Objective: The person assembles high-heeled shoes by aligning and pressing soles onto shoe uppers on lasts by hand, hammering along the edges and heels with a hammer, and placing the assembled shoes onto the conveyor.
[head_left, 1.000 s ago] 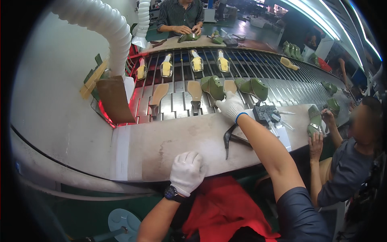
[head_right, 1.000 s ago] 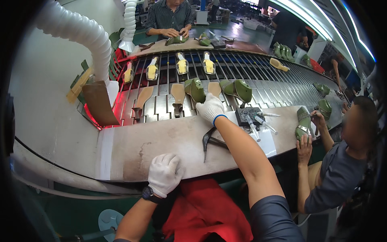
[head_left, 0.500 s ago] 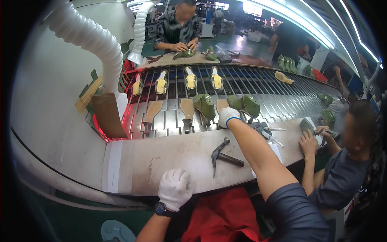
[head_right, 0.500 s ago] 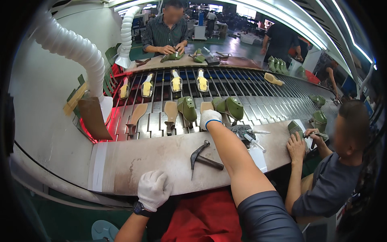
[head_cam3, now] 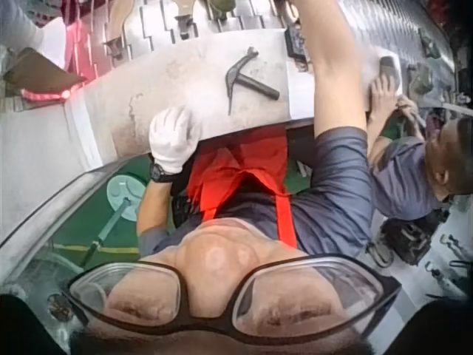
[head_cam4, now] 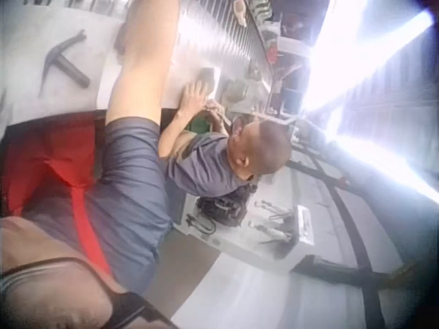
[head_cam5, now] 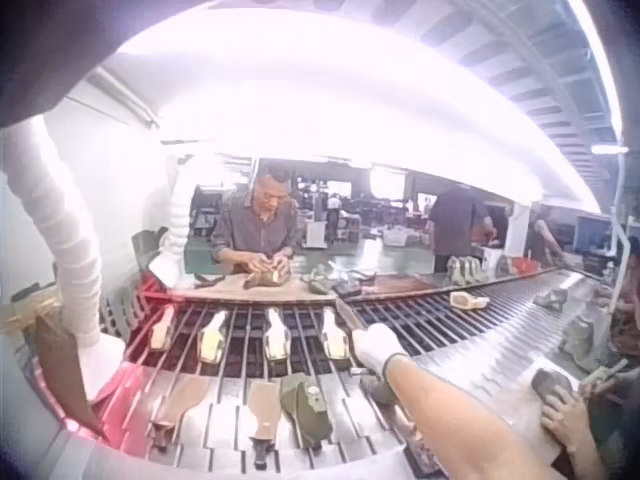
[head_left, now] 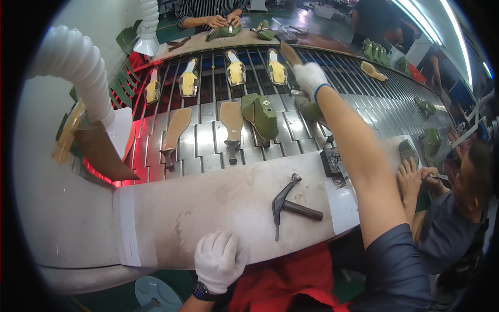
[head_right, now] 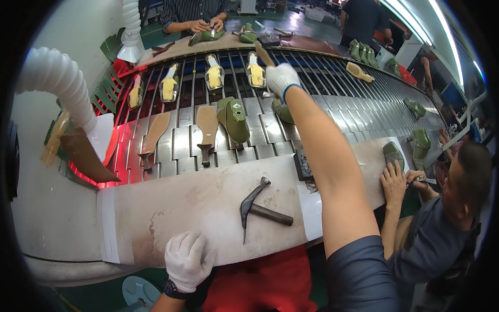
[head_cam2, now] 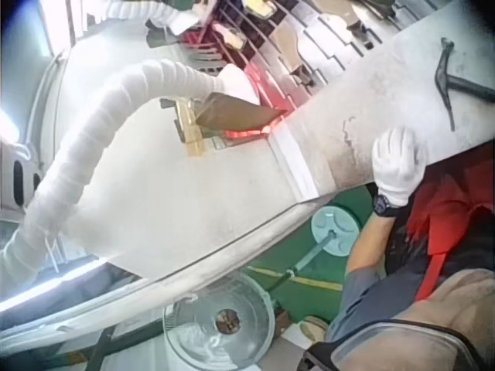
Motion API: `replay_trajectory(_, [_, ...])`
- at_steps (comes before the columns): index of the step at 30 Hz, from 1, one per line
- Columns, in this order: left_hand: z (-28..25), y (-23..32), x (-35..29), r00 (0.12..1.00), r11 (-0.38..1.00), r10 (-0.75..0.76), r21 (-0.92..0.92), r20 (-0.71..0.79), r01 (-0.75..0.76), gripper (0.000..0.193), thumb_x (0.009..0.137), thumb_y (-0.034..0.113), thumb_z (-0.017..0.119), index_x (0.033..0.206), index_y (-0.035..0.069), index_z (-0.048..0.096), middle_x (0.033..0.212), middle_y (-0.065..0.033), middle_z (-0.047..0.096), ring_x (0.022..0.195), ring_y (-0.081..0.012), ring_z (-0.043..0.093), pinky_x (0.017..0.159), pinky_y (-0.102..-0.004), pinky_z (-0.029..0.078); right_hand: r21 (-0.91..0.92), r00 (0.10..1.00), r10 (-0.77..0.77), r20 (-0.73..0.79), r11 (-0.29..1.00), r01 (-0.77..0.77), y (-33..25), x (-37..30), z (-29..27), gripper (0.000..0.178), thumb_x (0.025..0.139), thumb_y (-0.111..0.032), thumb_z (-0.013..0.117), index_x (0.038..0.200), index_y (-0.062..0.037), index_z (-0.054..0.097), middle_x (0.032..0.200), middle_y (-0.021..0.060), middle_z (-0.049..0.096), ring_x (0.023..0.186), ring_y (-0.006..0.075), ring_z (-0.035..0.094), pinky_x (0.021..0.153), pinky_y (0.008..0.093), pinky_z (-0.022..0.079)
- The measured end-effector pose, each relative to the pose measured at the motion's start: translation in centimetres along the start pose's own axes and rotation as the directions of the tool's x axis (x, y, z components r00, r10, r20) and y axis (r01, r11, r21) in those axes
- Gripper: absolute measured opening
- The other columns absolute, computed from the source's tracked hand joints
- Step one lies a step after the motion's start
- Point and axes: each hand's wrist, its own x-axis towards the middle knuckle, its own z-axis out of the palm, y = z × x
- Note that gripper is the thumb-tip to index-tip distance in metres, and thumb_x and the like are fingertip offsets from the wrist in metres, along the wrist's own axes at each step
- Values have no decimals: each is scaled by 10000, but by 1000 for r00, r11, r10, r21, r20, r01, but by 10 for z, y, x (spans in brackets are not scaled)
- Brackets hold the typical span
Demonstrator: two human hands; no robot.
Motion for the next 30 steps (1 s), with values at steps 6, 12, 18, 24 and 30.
replay_trajectory(6, [-11, 0, 5, 995, 1000, -27, 0, 92, 27, 449, 893, 263, 837, 1263, 25, 747, 1233, -187, 755, 1130, -379, 715, 1020, -540, 568, -460, 962, -245, 117, 846, 272, -19, 68, 25, 688, 1067, -511, 524, 1223, 131, 714, 943, 270, 808, 904, 401, 821, 947, 488, 636])
replay_trajectory(12, [-21, 1, 13, 988, 994, -89, -44, 129, 95, 384, 890, 252, 845, 1200, 36, 773, 1175, -164, 771, 1072, -372, 721, 937, -519, 591, -595, 988, -74, 133, 792, 139, -25, 107, 113, 920, 882, -574, 806, 1504, 46, 530, 1453, 298, 660, 1345, 421, 683, 1129, 472, 559])
replay_trajectory(18, [-17, 2, 6, 992, 997, -72, -25, 108, 75, 389, 895, 237, 842, 1230, 55, 766, 1217, -169, 764, 1100, -379, 712, 967, -537, 575, -579, 996, 0, 94, 813, 55, -23, 81, 75, 765, 902, -351, 770, 1533, -14, 500, 1496, 299, 622, 1371, 444, 663, 1151, 509, 552])
replay_trajectory(24, [-8, -6, -7, 998, 998, 56, 41, -21, -56, 480, 762, 217, 880, 1185, 43, 732, 1174, -158, 746, 1083, -382, 708, 965, -538, 547, -533, 973, -159, 169, 815, 226, -77, -42, -37, 633, 888, -318, 740, 1401, 37, 631, 1290, 308, 755, 1231, 426, 753, 1074, 492, 597])
replay_trajectory(30, [-28, -16, -10, 987, 996, -8, -93, -162, -7, 744, 828, 197, 874, 1490, 12, 589, 1433, -266, 638, 1339, -485, 607, 1180, -613, 457, -13, 960, -185, 209, 981, 192, -111, -230, -113, 788, 866, -520, 748, 1354, 88, 636, 1288, 315, 738, 1181, 401, 755, 1025, 462, 588])
